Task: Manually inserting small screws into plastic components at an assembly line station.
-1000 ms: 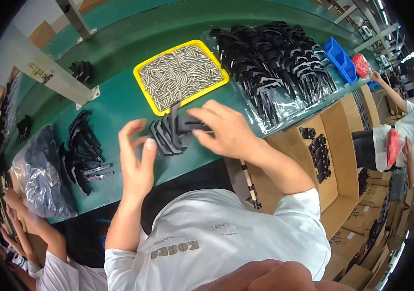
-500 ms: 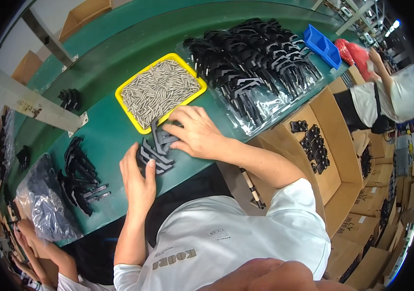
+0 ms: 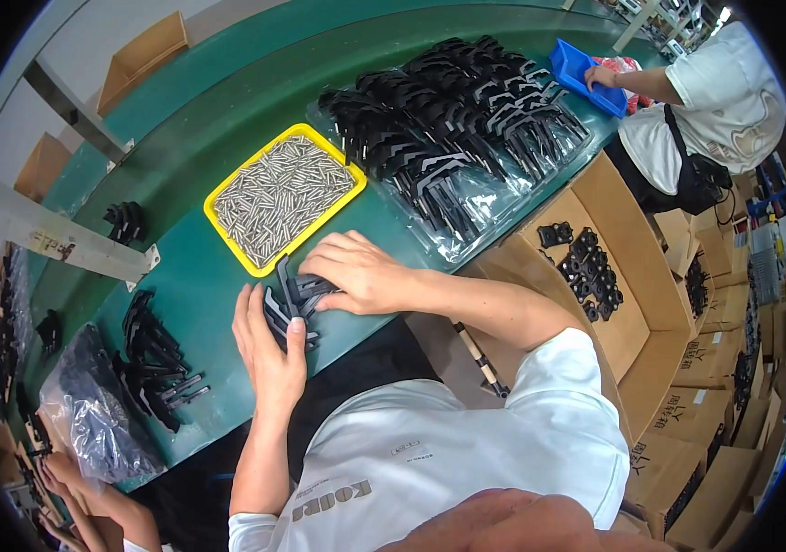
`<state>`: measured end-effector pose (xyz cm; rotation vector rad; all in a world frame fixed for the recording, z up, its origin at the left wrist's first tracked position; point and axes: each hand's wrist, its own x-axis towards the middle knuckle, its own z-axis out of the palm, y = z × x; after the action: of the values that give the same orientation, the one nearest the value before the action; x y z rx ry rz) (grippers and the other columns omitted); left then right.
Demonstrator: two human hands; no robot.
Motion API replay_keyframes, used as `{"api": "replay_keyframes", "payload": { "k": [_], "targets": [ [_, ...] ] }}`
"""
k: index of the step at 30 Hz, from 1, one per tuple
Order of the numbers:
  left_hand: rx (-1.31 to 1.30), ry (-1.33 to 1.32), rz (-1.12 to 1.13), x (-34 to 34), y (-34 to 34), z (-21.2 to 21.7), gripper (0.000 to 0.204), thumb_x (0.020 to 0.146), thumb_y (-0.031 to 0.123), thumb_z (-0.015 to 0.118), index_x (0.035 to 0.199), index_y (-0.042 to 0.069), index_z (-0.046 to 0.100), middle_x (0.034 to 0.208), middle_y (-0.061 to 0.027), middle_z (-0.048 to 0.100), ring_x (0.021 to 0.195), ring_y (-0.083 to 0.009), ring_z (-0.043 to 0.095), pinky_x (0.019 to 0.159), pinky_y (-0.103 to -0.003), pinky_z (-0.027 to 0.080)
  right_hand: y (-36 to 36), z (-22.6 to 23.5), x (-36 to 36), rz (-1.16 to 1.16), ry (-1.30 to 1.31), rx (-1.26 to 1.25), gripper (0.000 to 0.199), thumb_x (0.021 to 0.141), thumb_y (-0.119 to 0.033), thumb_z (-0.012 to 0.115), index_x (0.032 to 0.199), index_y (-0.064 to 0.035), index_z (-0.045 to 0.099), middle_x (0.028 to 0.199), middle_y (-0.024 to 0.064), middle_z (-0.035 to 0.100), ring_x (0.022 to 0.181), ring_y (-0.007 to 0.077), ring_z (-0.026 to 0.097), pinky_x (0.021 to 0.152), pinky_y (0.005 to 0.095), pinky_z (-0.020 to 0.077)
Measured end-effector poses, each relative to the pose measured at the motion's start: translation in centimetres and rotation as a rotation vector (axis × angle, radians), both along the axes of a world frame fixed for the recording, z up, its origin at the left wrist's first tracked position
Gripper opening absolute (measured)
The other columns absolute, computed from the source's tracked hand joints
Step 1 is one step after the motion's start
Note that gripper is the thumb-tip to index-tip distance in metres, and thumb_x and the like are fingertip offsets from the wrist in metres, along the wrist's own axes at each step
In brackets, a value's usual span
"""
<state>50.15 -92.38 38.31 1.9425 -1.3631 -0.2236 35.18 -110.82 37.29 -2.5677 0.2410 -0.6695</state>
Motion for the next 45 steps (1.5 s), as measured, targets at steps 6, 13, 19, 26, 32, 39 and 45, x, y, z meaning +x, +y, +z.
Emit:
{"api": "replay_keyframes", "payload": {
  "k": [6, 13, 19, 26, 32, 39, 45],
  "targets": [
    [-0.001, -0.026, -0.009, -0.1, 0.0, -0.1, 0.061, 0.104, 0.032, 0.056, 0.152, -0.002, 0.041, 0.157, -0.0268, 0.038, 0.141, -0.0433, 0.042, 0.118, -0.052, 0.033, -0.4, -0.5, 0.0, 0.032, -0.022, -0.015, 0.045, 0.086, -0.033, 0.077, 0.121, -0.0102, 0.061, 0.121, 0.0059, 0.063, 0.113, 0.0241, 0.055, 0.097, 0.0381, 0.0384],
    [-0.058, 0.007, -0.018, 0.1, -0.2, -1.0, 0.055, 0.107, 0.030, 0.048, 0.152, -0.001, 0.042, 0.157, -0.0260, 0.039, 0.140, -0.0423, 0.043, 0.117, -0.051, 0.033, -0.1, 0.8, 0.4, 0.106, -0.015, -0.136, 0.046, 0.086, -0.033, 0.078, 0.120, -0.0083, 0.060, 0.118, 0.0069, 0.064, 0.110, 0.0251, 0.057, 0.096, 0.0375, 0.0386],
    [-0.061, -0.024, 0.031, 0.1, -0.5, -1.5, 0.050, 0.109, 0.028, 0.044, 0.151, -0.001, 0.045, 0.156, -0.0248, 0.041, 0.139, -0.0408, 0.044, 0.115, -0.049, 0.033, 0.1, 0.9, 0.3, 0.072, 0.074, -0.010, 0.045, 0.087, -0.033, 0.078, 0.120, -0.0073, 0.060, 0.119, 0.0082, 0.063, 0.110, 0.0260, 0.057, 0.096, 0.0370, 0.0392],
    [-0.052, -0.041, 0.036, 0.2, -0.6, -1.2, 0.047, 0.110, 0.025, 0.042, 0.149, -0.001, 0.047, 0.154, -0.0237, 0.045, 0.138, -0.0393, 0.046, 0.115, -0.048, 0.034, -0.7, 0.0, 0.6, 0.172, 0.019, -0.119, 0.045, 0.086, -0.032, 0.079, 0.120, -0.0072, 0.061, 0.120, 0.0103, 0.061, 0.111, 0.0257, 0.057, 0.094, 0.0366, 0.0414],
    [-0.063, -0.042, 0.016, -0.1, -0.7, -0.3, 0.044, 0.110, 0.023, 0.042, 0.148, -0.001, 0.049, 0.153, -0.0234, 0.046, 0.137, -0.0389, 0.047, 0.114, -0.047, 0.034, -0.1, 1.1, 0.2, 0.145, 0.015, -0.212, 0.042, 0.085, -0.027, 0.078, 0.119, -0.0072, 0.062, 0.117, 0.0109, 0.061, 0.107, 0.0262, 0.057, 0.092, 0.0374, 0.0433],
    [-0.168, 0.144, 0.039, -0.4, -0.7, -1.0, 0.042, 0.110, 0.021, 0.042, 0.145, -0.001, 0.050, 0.151, -0.0220, 0.048, 0.137, -0.0371, 0.047, 0.115, -0.046, 0.035, 2.5, 1.4, 1.2, 0.141, 0.079, -0.230, 0.035, 0.084, -0.019, 0.073, 0.113, -0.0042, 0.061, 0.110, 0.0125, 0.060, 0.098, 0.0278, 0.055, 0.088, 0.0379, 0.0445],
    [-0.311, 0.245, 0.031, -1.7, -0.9, 0.2, 0.043, 0.110, 0.023, 0.043, 0.145, -0.001, 0.050, 0.149, -0.0211, 0.048, 0.136, -0.0361, 0.047, 0.116, -0.046, 0.035, 2.2, 0.7, 1.4, 0.114, -0.087, -0.341, 0.032, 0.081, -0.015, 0.069, 0.108, -0.0016, 0.059, 0.102, 0.0133, 0.060, 0.090, 0.0280, 0.054, 0.082, 0.0359, 0.0448]
  ]
}}
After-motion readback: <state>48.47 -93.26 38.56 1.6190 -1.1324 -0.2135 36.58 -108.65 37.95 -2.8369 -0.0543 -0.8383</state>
